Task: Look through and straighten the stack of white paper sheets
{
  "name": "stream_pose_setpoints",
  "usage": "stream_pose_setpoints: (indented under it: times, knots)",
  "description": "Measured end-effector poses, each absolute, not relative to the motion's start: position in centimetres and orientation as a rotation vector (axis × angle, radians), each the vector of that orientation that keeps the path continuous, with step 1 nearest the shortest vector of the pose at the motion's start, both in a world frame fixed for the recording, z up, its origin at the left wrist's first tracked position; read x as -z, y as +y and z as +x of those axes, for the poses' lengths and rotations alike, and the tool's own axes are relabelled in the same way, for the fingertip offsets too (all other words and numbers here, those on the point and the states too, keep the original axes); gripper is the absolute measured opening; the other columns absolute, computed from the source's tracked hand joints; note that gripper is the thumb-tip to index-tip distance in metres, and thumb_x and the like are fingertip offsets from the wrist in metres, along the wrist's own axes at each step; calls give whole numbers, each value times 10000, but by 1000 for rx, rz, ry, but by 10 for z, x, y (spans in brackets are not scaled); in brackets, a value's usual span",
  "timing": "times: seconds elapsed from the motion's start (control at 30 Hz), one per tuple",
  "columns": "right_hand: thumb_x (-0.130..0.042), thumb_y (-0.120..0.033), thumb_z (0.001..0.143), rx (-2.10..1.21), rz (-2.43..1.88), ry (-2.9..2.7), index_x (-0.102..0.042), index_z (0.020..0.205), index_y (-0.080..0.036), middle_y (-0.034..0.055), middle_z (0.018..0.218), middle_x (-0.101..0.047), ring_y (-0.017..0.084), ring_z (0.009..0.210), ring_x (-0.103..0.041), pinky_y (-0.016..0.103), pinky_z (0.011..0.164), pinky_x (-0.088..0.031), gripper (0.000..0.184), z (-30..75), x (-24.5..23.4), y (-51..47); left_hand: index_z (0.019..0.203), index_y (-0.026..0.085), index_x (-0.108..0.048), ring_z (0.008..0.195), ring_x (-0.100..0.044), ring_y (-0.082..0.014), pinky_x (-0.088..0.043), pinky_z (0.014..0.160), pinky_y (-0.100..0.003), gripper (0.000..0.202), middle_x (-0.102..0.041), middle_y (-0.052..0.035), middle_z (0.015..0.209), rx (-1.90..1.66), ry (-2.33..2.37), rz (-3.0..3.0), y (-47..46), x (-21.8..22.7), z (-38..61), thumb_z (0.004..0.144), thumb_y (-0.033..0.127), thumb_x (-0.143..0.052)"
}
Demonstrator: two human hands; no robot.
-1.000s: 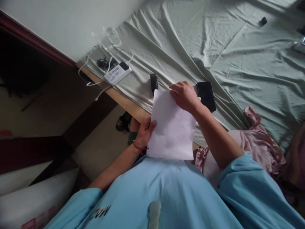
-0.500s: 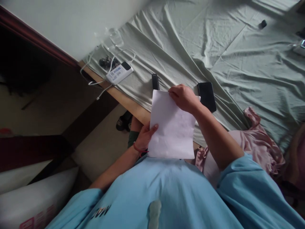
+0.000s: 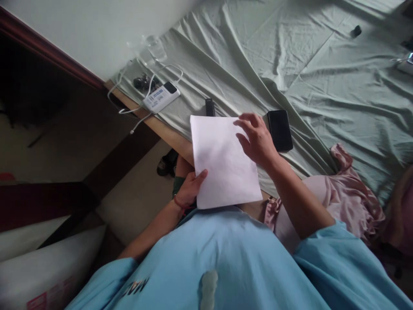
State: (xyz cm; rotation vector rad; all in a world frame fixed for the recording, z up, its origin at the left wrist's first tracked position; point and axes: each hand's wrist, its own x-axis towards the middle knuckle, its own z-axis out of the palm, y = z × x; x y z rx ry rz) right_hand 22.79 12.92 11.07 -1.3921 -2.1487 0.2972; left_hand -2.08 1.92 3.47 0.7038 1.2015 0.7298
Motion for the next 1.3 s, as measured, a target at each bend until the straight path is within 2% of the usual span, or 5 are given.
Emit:
stream_pose_setpoints:
  times: [0.17,0.37,0.53,0.97,1.3]
  knots:
    - [-548,-358,955,-528,-1543,-1776,-645,1207,-235,136,1248,-611,250,1018,-656,440,831,-580,297,252,-78,72,929,75,-746,694,-687,-209,-566,688,-325,644,-743,-122,815,-764,1175,705,13,-33,-23,760,696,-742]
    - [-542,-610,940,-1203,-1720,-1196,-589,1320,-239,88,1027,-730,223,824,-680,347,672,-557,532,267,-68,15,1039,77,-745,878,-703,-227,-554,791,-317,607,-755,-131,954,-798,1168,771,10,-30,-14,837,649,-702]
    - [-667,-658,834,-1531,-1581,-774,-709,1078,-252,46,839,-736,214,657,-666,323,576,-529,476,260,-65,4,1070,84,-728,969,-702,-254,-542,894,-355,609,-750,-145,1017,-824,1165,740,11,-31,-1,827,642,-717]
    - [-652,-690,797,-1461,-1702,-937,-694,864,-233,23,666,-651,197,567,-584,305,497,-462,463,272,-43,8,787,167,-567,642,-445,-105,-372,596,-212,447,-493,17,678,-867,1505,1226,12,-23,-13,957,580,-559]
    - [-551,-552,897,-1057,-1909,-1312,-655,878,-224,33,694,-647,186,603,-550,310,564,-420,344,280,-46,9,762,140,-663,420,-380,-58,-259,386,-197,383,-453,39,553,-787,1428,971,22,-19,-7,819,515,-719]
